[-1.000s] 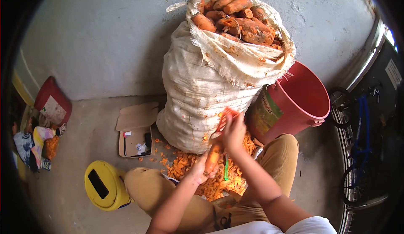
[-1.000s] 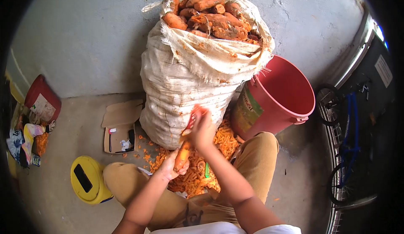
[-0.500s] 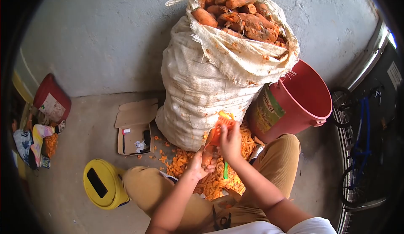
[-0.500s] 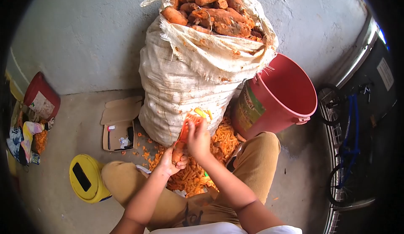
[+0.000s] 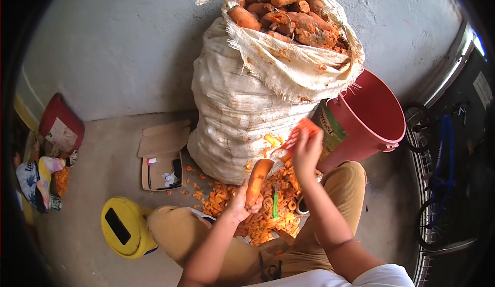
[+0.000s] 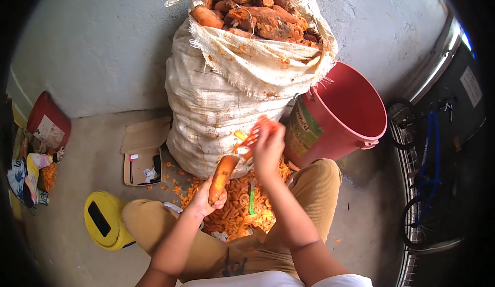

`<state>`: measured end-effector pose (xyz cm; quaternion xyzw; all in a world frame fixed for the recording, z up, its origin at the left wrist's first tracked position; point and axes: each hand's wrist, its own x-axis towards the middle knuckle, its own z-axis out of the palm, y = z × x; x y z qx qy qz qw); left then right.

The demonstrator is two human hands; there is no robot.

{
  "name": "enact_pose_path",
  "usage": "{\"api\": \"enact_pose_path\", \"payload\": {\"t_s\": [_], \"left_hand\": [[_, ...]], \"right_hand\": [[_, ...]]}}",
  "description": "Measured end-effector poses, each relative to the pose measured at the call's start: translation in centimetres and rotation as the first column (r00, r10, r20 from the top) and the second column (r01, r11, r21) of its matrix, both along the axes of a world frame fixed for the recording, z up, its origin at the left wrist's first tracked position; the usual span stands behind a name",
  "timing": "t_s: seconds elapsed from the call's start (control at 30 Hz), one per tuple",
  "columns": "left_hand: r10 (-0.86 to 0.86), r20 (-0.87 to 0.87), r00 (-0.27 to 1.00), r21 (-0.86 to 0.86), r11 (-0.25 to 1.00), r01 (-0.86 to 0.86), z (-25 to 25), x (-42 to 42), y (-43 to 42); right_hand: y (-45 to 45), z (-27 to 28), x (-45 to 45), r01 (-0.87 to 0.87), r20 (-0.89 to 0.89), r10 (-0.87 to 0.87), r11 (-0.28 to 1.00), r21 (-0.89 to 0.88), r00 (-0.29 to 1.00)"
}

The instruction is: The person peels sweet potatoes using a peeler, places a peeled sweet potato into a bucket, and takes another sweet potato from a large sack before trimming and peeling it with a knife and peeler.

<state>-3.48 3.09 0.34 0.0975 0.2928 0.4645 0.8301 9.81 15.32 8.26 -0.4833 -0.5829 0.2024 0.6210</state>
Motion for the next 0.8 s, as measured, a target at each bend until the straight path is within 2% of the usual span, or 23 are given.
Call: {"api": "enact_pose_path", "payload": {"t_s": [0.03,0.1,0.2,0.3,0.37,0.43,0.53,0.57,0.7,0.77,0.8], "left_hand": [[0.013,0.033,0.999,-0.030,0.999,-0.012,-0.5,0.0,0.3],[-0.017,0.059,0.998,-0.014,1.000,0.018,-1.6,0.3,0.4],[-0.019,0.088,0.996,-0.030,0.999,0.022,-0.7,0.4,0.2],[0.013,0.095,0.995,0.010,1.000,-0.014,-0.2,0.6,0.0],[0.017,0.096,0.995,0.038,0.999,-0.021,0.3,0.7,0.1],[0.004,0.103,0.995,0.033,0.999,-0.008,1.1,0.8,0.0],[0.000,0.130,0.991,0.086,0.996,-0.011,0.7,0.9,0.3],[-0.001,0.128,0.992,0.095,0.995,-0.011,0.8,0.8,0.3],[-0.018,0.140,0.990,0.111,0.994,0.003,1.0,0.8,0.3],[-0.056,0.092,0.994,0.106,0.993,0.046,1.1,0.5,-0.2],[-0.075,0.065,0.995,0.114,0.991,0.067,1.4,0.1,-0.9]], "right_hand": [[-1.4,-0.6,-1.1,-0.064,0.069,0.059,0.995,0.081,0.996],[-4.5,-2.1,-2.4,-0.149,0.262,0.183,0.978,-0.145,0.948],[-5.0,-3.2,-3.1,-0.126,0.292,0.186,0.969,-0.213,0.938],[-3.4,-3.6,-2.8,-0.101,0.309,0.111,0.994,-0.049,0.945],[-0.9,-3.8,-1.7,0.054,0.267,-0.043,0.998,-0.035,0.963],[0.3,-3.3,-1.2,0.078,0.164,-0.074,0.997,-0.018,0.984],[0.3,-3.2,-1.2,0.137,0.130,-0.129,0.989,-0.054,0.983],[0.6,-3.6,-1.2,0.105,0.042,-0.103,0.993,-0.046,0.994],[1.8,-3.7,-0.5,0.182,-0.001,-0.183,0.979,-0.087,0.983],[3.8,-3.7,1.6,0.428,0.108,-0.426,0.904,0.008,0.898],[5.9,-3.8,3.9,0.454,-0.038,-0.454,0.891,-0.025,0.890]]}}
